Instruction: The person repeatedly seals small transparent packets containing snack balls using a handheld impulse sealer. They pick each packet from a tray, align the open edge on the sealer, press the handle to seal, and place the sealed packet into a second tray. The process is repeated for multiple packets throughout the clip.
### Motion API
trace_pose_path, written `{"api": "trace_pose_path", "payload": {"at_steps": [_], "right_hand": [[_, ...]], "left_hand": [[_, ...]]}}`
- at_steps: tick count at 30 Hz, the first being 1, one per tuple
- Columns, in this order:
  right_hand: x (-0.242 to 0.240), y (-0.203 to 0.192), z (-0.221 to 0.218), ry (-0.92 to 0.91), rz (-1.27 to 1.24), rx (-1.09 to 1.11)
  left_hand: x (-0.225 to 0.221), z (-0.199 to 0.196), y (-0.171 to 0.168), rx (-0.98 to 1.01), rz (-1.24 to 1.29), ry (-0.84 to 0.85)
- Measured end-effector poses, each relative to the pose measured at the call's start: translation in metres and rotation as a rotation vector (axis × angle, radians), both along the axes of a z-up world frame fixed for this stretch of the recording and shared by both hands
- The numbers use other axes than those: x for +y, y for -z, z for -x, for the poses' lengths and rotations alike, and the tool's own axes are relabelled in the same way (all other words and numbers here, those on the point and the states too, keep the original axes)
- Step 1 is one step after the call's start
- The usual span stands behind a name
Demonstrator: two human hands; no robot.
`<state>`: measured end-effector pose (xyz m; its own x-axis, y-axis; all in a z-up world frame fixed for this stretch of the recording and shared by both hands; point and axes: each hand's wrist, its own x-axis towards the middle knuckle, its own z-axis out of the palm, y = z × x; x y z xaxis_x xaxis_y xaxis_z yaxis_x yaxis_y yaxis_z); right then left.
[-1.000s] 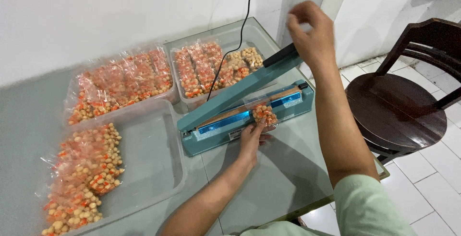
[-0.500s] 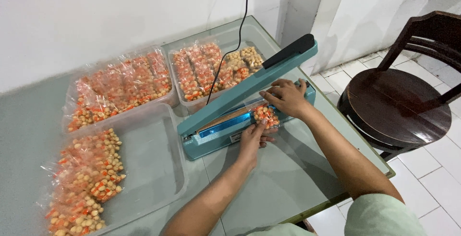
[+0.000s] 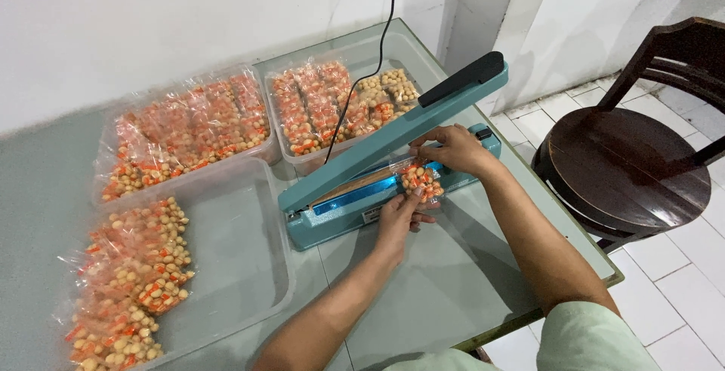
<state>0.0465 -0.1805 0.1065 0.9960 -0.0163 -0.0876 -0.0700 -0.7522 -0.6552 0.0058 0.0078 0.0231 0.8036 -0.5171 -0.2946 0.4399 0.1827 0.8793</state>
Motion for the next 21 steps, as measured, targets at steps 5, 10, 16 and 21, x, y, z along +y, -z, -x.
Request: {"api": "trace_pose_path", "payload": {"at_steps": [5, 10, 16, 21], "right_hand": [[0.003, -0.003, 0.003, -0.004, -0.084, -0.057], [0.013, -0.027, 0.017, -0.013, -0.102, -0.048], [0.007, -0.009, 0.013, -0.017, -0.274, -0.085], [-0.006, -0.012, 0.029, -0.136, -0.438, -0.132]], "left_hand": [[-0.002, -0.001, 0.003, -0.01, -0.006, -0.005], [-0.002, -0.002, 0.006, -0.007, 0.02, -0.014], [-0.003, 0.006, -0.007, -0.035, 0.028, -0.019], [-0.008, 0.007, 0.018, -0.067, 0.076, 0.034]]}}
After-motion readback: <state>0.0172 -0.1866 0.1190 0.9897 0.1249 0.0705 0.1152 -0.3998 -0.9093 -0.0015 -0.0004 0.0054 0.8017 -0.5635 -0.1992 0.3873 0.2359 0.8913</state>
